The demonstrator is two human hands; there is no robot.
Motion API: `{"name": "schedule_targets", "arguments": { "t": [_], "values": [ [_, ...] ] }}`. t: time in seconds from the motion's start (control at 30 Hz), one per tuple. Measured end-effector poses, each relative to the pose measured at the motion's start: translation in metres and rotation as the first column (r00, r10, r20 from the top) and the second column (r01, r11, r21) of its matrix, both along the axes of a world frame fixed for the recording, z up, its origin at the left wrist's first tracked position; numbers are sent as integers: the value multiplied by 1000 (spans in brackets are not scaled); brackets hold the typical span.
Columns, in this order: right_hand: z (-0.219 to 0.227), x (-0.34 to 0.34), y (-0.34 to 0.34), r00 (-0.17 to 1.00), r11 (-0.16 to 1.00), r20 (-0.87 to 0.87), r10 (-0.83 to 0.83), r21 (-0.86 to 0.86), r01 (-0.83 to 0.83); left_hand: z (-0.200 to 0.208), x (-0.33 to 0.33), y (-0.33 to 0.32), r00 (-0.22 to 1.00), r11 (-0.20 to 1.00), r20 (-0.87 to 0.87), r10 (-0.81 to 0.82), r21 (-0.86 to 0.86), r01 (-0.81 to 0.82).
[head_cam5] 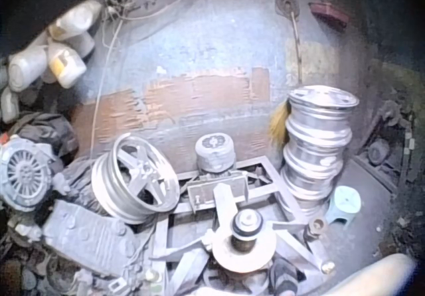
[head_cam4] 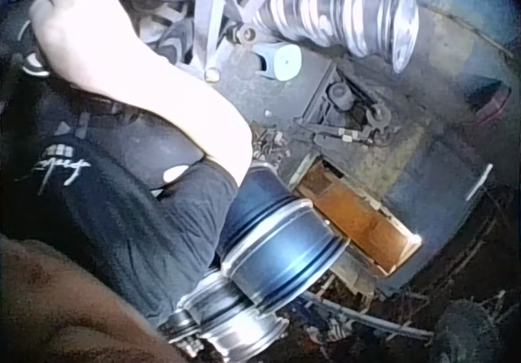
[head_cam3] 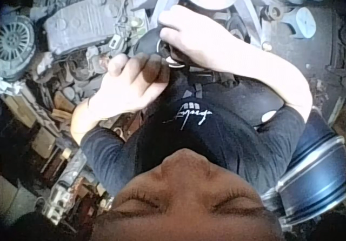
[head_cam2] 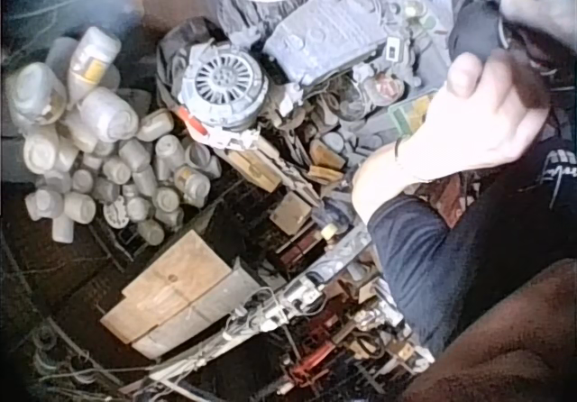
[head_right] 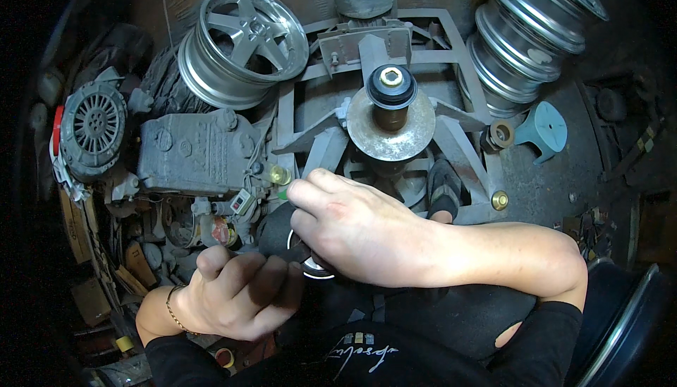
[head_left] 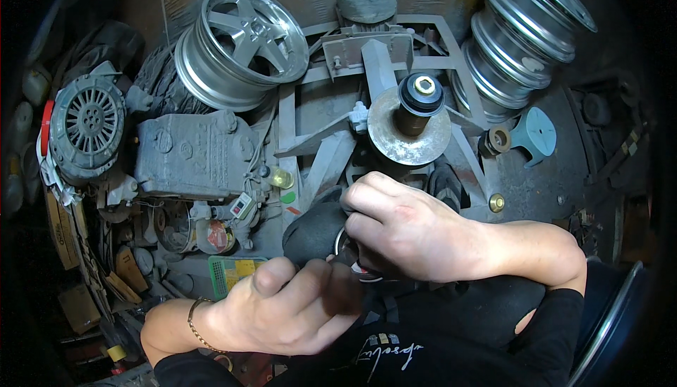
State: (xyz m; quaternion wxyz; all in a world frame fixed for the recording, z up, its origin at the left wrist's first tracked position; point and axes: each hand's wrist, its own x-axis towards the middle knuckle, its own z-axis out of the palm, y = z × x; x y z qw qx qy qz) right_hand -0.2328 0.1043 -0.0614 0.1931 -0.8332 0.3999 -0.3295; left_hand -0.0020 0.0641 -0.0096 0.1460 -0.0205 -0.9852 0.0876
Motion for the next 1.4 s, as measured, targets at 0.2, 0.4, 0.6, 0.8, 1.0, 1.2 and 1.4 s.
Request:
{"name": "schedule_targets", "arguments": {
  "t": [0.2, 0.4, 0.6, 0.8, 1.0, 1.2, 1.4],
  "values": [
    [0, -6, 3, 998, 999, -48, -43, -28, 42, 3, -3, -1, 1000, 1000, 2, -2, 9, 2],
    [5, -15, 3, 999, 995, 37, -27, 97, 23, 2, 0, 0, 1000, 1000, -19, 3, -16, -3],
    [5, -15, 2, 993, 984, 116, -9, 177, -12, 3, 0, -3, 999, 996, -12, -40, -80, 39],
    [1, -13, 2, 987, 985, 160, -3, 170, -24, 4, -1, -3, 998, 994, -40, -41, -105, 37],
    [1, -13, 1, 986, 986, 167, 7, 162, -34, 1, -5, -4, 995, 987, -97, 0, -160, -15],
    [1, -13, 3, 986, 982, 165, -20, 189, -11, 5, -4, -5, 998, 989, -64, -8, -149, -2],
    [0, -11, 2, 986, 985, 166, -16, 172, -13, 6, -4, -5, 998, 989, -68, -9, -150, -1]
  ]
}}
